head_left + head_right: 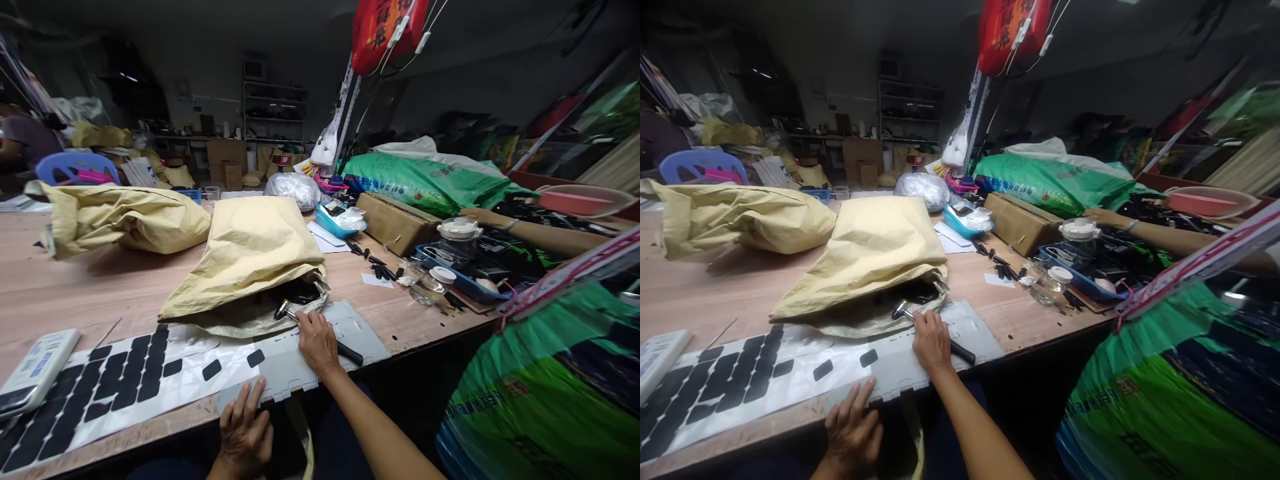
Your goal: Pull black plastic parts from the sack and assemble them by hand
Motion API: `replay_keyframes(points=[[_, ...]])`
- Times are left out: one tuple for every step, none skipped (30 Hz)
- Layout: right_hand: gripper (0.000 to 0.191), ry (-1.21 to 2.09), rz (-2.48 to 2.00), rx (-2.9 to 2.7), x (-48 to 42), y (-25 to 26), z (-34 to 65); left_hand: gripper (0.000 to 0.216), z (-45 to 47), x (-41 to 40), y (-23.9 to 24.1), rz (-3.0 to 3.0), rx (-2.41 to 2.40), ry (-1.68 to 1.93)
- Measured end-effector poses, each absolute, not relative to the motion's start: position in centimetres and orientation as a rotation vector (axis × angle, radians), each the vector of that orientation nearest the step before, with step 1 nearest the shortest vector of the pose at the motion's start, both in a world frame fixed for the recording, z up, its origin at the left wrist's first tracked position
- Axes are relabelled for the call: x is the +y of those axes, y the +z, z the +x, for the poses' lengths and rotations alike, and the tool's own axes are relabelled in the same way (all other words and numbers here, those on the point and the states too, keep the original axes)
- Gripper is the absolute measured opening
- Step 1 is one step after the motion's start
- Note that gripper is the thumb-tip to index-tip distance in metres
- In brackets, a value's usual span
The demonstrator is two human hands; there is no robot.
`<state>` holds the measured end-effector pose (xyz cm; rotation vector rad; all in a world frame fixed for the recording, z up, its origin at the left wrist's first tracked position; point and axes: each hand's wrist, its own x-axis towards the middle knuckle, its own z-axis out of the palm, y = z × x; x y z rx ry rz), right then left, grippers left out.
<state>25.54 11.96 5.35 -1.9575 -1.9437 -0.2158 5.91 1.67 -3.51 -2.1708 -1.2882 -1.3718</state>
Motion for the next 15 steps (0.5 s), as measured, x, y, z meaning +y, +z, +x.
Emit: replay_keyframes(points=[[0.029,-0.211,-1.958,-1.947,12.0,5.4,25.5,0.017,5.8,1.4,-3.1,-2.193,-1.305,-1.368],[0.029,-0.208,-1.959,-1.952,12.0,5.4,25.5,0.016,5.7,1.0,-2.6,-2.222,-1.33,-1.362],[0.03,-0.205,-1.961,-1.957,12.0,5.4,25.5,0.014,5.6,0.6,-1.9,-2.257,-1.362,-1.359],[0.03,-0.203,-1.961,-1.96,12.0,5.4,25.5,0.012,5.4,0.3,-1.0,-2.296,-1.392,-1.362],[0.031,-0.201,-1.961,-1.962,12.0,5.5,25.5,0.009,5.2,0.1,0.0,-2.339,-1.419,-1.374],[0.031,-0.199,-1.961,-1.962,12.0,5.5,25.6,0.008,5.1,0.4,1.2,-2.382,-1.448,-1.384],[0.031,-0.198,-1.958,-1.959,12.0,5.4,25.6,0.008,5.1,1.0,2.6,-2.412,-1.479,-1.394],[0.031,-0.199,-1.955,-1.956,12.0,5.4,25.6,0.009,5.1,2.1,4.0,-2.425,-1.516,-1.405],[0.031,-0.201,-1.95,-1.955,12.0,5.4,25.6,0.01,5.3,3.7,5.5,-2.426,-1.592,-1.382],[0.031,-0.202,-1.947,-1.953,12.0,5.4,25.6,0.012,5.6,5.6,6.9,-2.37,-1.659,-1.387],[0.031,-0.202,-1.945,-1.952,12.0,5.4,25.6,0.014,6.0,7.9,8.3,-2.309,-1.774,-1.373],[0.031,-0.201,-1.943,-1.95,12.0,5.5,25.6,0.016,6.5,10.3,9.5,-2.262,-1.906,-1.33],[0.031,-0.198,-1.943,-1.948,12.0,5.5,25.6,0.02,7.1,12.7,10.5,-2.24,-2.061,-1.24],[0.031,-0.194,-1.943,-1.946,11.9,5.6,25.6,0.024,7.8,14.9,11.4,-2.229,-2.257,-1.101],[0.031,-0.191,-1.945,-1.943,11.9,5.6,25.6,0.029,8.4,16.9,12.0,-2.239,-2.476,-0.895]])
